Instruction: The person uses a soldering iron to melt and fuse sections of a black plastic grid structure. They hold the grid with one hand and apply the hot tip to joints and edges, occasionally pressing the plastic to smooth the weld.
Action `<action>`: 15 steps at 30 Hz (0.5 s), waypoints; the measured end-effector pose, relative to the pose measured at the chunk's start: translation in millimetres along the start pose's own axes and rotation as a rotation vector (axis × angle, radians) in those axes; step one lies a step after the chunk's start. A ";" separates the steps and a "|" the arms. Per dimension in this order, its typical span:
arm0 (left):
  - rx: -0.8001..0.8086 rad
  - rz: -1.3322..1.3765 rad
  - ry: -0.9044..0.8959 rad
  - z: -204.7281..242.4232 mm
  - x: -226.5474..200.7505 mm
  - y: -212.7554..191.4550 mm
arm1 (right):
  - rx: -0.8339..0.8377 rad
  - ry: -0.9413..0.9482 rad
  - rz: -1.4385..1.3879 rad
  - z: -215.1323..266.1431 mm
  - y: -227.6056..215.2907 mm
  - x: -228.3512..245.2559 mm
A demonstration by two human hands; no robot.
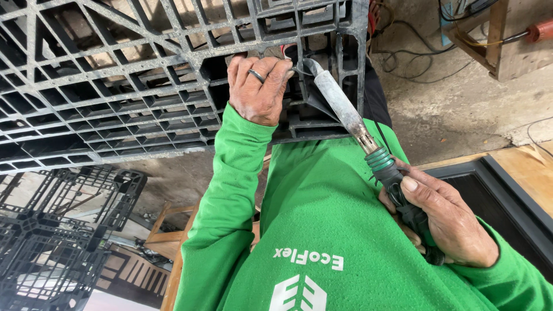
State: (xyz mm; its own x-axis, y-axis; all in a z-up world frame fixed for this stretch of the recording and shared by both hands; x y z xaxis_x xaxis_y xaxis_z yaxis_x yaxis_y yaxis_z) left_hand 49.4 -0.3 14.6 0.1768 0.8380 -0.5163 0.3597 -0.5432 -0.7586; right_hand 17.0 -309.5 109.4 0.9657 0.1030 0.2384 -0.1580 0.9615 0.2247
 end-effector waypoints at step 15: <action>-0.064 -0.013 0.078 12.0 -0.1 -12.4 | -0.307 -1.048 1.405 -5.2 -38.0 38.3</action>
Point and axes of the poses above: each hand's wrist, its own z-axis away from the middle knuckle, its own y-axis out of the palm, x = y × z, the point moved 5 cm from there along -z, towards the middle knuckle, and after that the axes turned 9 degrees about -x, right-handed, at the moved point
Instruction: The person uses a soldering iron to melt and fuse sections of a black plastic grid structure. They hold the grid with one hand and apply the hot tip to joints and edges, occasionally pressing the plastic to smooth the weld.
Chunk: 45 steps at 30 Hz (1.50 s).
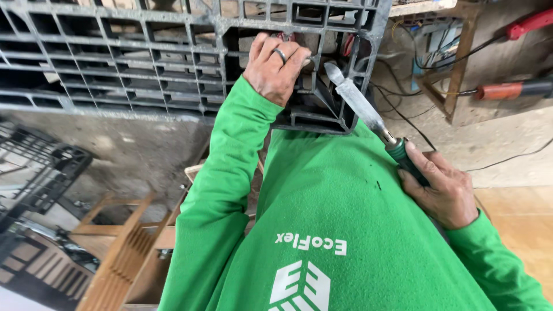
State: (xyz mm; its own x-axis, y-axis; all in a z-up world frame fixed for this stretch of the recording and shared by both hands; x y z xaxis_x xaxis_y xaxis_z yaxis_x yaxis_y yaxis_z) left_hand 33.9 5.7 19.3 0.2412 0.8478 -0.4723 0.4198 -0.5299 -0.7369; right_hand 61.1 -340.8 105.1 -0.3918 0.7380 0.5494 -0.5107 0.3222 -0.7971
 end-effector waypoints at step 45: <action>0.010 -0.201 0.040 39.3 5.8 11.4 | 0.208 -0.608 0.336 -120.7 -61.4 -19.5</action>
Point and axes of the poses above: each hand's wrist, its own z-axis away from the middle knuckle, its own y-axis out of the palm, x = y × z, the point moved 5 cm from there along -z, towards the middle knuckle, and after that the axes turned 9 degrees about -x, right-handed, at the moved point
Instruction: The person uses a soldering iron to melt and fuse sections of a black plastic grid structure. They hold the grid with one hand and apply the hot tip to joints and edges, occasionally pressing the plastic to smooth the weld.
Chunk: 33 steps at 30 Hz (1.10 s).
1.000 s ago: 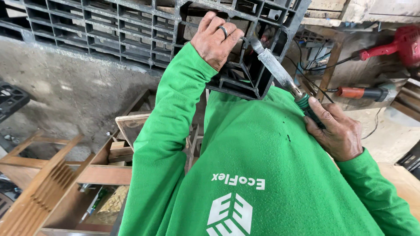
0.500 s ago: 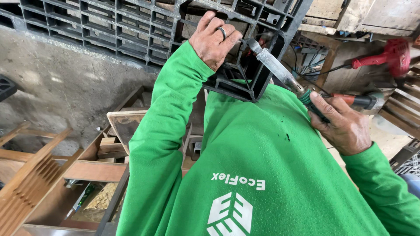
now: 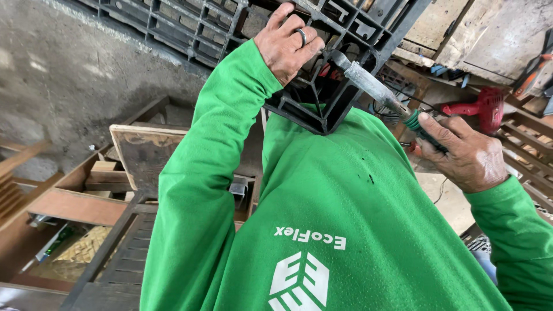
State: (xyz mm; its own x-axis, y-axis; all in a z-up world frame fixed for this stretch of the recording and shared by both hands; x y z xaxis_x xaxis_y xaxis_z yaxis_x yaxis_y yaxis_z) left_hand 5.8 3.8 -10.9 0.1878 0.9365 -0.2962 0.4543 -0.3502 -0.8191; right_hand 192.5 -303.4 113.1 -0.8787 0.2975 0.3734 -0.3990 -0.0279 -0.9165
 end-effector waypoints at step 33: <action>-0.018 -0.026 -0.005 5.2 -0.7 8.6 | 0.094 -0.036 0.116 -12.0 -14.3 -1.0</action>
Point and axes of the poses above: each hand's wrist, its own z-axis away from the middle knuckle, its own y-axis out of the palm, x = y × z, the point moved 5 cm from there along -z, towards the middle knuckle, and after that the axes turned 9 degrees about -x, right-handed, at the moved point
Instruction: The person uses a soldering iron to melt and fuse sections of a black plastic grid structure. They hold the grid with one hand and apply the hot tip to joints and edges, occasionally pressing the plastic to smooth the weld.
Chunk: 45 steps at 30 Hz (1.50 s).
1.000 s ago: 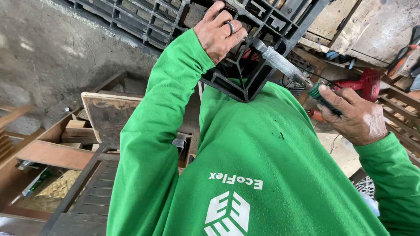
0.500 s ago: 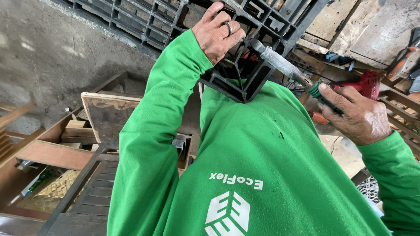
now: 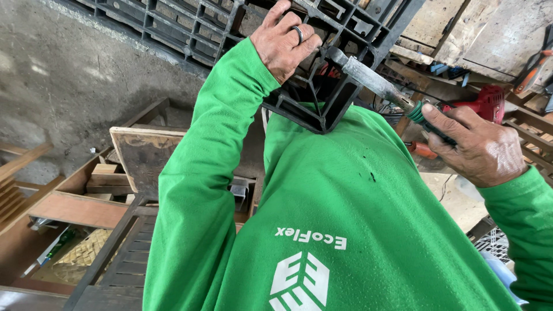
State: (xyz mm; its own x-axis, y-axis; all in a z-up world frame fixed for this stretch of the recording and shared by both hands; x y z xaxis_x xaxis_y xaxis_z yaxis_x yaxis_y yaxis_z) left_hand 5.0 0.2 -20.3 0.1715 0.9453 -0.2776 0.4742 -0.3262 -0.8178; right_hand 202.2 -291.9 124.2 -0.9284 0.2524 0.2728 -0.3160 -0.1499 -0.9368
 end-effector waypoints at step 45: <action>0.061 0.221 -0.075 -20.5 11.5 0.2 | 0.096 1.173 -1.409 81.6 96.4 88.4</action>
State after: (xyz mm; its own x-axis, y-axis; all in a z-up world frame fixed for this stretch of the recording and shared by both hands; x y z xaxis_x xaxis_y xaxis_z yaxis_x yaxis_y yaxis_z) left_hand 24.8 10.8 -13.3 0.1995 0.8497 -0.4881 0.3786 -0.5263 -0.7614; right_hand 73.7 -362.0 75.8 0.5909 0.6775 0.4379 -0.6959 0.7027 -0.1481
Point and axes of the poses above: each hand's wrist, its own z-axis away from the middle knuckle, its own y-axis out of the palm, x = y × z, the point moved 5 cm from there along -z, towards the middle knuckle, and after that the axes turned 9 degrees about -x, right-handed, at the moved point
